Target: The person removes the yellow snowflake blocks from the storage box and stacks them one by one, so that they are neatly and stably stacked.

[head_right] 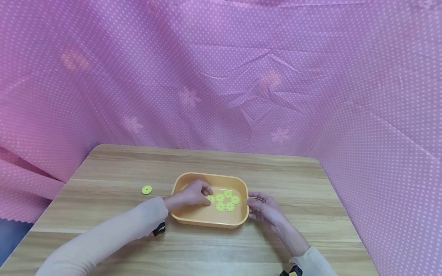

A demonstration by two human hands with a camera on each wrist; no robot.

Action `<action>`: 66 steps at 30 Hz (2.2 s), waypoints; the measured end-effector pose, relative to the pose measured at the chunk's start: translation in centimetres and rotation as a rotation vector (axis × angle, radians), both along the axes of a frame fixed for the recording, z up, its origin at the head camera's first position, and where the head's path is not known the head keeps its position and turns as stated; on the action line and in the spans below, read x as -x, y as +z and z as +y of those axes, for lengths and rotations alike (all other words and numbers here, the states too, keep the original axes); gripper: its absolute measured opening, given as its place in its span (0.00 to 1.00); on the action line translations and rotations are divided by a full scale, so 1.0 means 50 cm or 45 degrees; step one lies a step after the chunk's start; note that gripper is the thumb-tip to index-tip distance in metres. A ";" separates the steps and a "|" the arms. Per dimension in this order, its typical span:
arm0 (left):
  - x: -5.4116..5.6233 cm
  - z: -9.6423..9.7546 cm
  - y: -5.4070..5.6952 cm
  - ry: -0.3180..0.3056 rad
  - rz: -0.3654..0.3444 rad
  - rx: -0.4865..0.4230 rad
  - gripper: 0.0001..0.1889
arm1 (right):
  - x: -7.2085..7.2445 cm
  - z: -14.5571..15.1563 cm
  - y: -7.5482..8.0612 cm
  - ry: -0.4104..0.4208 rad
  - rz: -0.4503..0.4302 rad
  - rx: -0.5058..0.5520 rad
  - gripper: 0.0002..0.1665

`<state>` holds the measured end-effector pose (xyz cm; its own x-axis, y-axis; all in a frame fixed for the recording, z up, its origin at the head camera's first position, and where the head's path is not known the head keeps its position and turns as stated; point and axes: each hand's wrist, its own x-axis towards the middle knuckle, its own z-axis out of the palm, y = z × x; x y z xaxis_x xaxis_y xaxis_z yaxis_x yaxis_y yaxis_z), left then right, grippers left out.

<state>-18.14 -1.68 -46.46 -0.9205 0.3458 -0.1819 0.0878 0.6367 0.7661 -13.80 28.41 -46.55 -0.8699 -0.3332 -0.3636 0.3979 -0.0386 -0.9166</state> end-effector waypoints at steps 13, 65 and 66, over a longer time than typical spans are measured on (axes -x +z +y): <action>-0.002 -0.003 -0.003 -0.031 0.040 0.059 0.15 | -0.001 -0.002 0.001 -0.002 -0.003 0.010 0.33; -0.010 -0.111 0.076 0.108 -0.080 -0.353 0.08 | 0.002 -0.007 0.001 -0.026 -0.001 -0.022 0.33; -0.010 -0.116 0.079 0.117 -0.078 -0.354 0.08 | 0.002 -0.006 0.000 -0.024 -0.002 -0.021 0.33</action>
<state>-17.63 -7.50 -42.49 -0.9406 0.3056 -0.1482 -0.0125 0.4049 0.9143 -13.91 28.09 -46.56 -0.8756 -0.3105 -0.3699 0.3983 -0.0312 -0.9167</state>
